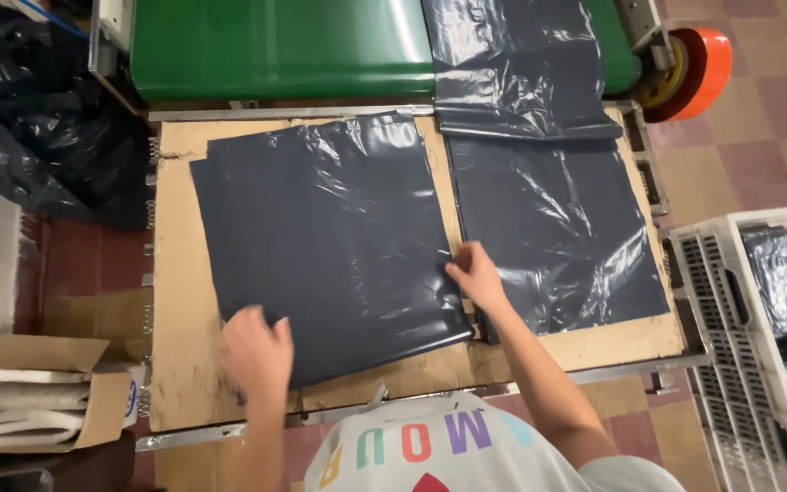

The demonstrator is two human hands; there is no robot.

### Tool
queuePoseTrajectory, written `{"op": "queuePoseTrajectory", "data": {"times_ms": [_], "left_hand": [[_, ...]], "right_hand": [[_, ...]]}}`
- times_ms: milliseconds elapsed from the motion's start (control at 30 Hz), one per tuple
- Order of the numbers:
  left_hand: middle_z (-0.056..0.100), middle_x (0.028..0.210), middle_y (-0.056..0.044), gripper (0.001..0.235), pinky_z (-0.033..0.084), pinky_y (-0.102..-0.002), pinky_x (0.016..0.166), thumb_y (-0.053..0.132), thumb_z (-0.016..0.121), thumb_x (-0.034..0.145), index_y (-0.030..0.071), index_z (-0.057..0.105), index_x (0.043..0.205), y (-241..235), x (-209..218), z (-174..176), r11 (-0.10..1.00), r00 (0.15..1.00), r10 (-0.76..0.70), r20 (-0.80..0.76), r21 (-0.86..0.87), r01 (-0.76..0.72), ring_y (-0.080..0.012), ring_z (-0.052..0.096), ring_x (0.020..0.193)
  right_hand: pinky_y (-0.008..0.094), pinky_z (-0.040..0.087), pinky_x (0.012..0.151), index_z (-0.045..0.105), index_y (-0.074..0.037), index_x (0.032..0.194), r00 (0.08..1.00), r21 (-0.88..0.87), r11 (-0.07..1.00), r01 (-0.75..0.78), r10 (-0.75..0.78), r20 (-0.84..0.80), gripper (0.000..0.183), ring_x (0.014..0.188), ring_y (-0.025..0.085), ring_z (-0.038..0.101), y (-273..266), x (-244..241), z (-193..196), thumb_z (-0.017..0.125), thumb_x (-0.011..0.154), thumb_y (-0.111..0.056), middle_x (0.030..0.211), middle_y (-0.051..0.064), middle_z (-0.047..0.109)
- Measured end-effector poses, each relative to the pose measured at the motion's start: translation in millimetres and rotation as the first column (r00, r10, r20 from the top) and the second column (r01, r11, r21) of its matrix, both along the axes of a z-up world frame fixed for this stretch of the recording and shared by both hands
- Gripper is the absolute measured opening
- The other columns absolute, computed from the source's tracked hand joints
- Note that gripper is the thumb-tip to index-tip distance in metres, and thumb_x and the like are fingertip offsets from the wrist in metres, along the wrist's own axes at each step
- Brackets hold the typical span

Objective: Folding plastic bags and placing them into a storage crate, followed by preparing a drink.

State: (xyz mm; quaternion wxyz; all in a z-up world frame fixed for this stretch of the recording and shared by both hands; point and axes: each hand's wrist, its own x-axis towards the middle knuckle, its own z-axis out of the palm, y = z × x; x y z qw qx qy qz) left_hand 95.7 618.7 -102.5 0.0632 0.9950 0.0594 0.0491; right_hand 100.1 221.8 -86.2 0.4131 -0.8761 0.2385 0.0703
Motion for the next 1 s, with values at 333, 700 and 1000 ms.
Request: {"op": "queuePoseTrajectory", "data": {"times_ms": [333, 700, 1000], "left_hand": [[0.046, 0.153, -0.009, 0.063, 0.023, -0.068, 0.114, 0.045, 0.066, 0.089, 0.011, 0.051, 0.14, -137.2, 74.8, 9.4, 0.833, 0.846, -0.533, 0.017, -0.167, 0.528, -0.0299, 0.029, 0.149], [0.046, 0.151, -0.003, 0.054, 0.021, -0.063, 0.116, 0.045, 0.063, 0.092, 0.018, 0.053, 0.138, -138.6, 79.3, -10.9, 0.857, 0.872, -0.49, 0.004, -0.18, 0.483, -0.0238, 0.03, 0.149], [0.06, 0.129, 0.0, 0.033, 0.037, -0.052, 0.107, 0.029, 0.071, 0.086, 0.017, 0.065, 0.116, -133.0, 89.8, -26.3, 0.785, 0.896, -0.358, 0.262, -0.435, 0.441, -0.0233, 0.049, 0.132]], "right_hand": [[0.055, 0.051, 0.097, 0.051, 0.002, 0.138, 0.959, 0.466, 0.839, 0.283, -0.24, -0.149, 0.077, 0.123, 0.042, 0.058, 8.6, 160.3, 28.5, 0.084, 0.079, -0.036, 0.128, 0.025, 0.063], [0.054, 0.043, 0.107, 0.047, 0.003, 0.142, 0.987, 0.047, 0.999, -0.012, 0.019, -0.158, 0.095, 0.133, 0.039, 0.05, 6.2, 243.6, -0.4, 0.089, 0.068, -0.041, 0.14, 0.026, 0.055], [0.049, 0.048, 0.105, 0.055, -0.002, 0.133, 0.999, 0.138, 0.989, 0.043, -0.042, -0.012, 0.071, 0.126, 0.035, 0.058, 24.9, 280.1, -27.1, 0.081, 0.071, -0.025, 0.129, 0.021, 0.064]]}}
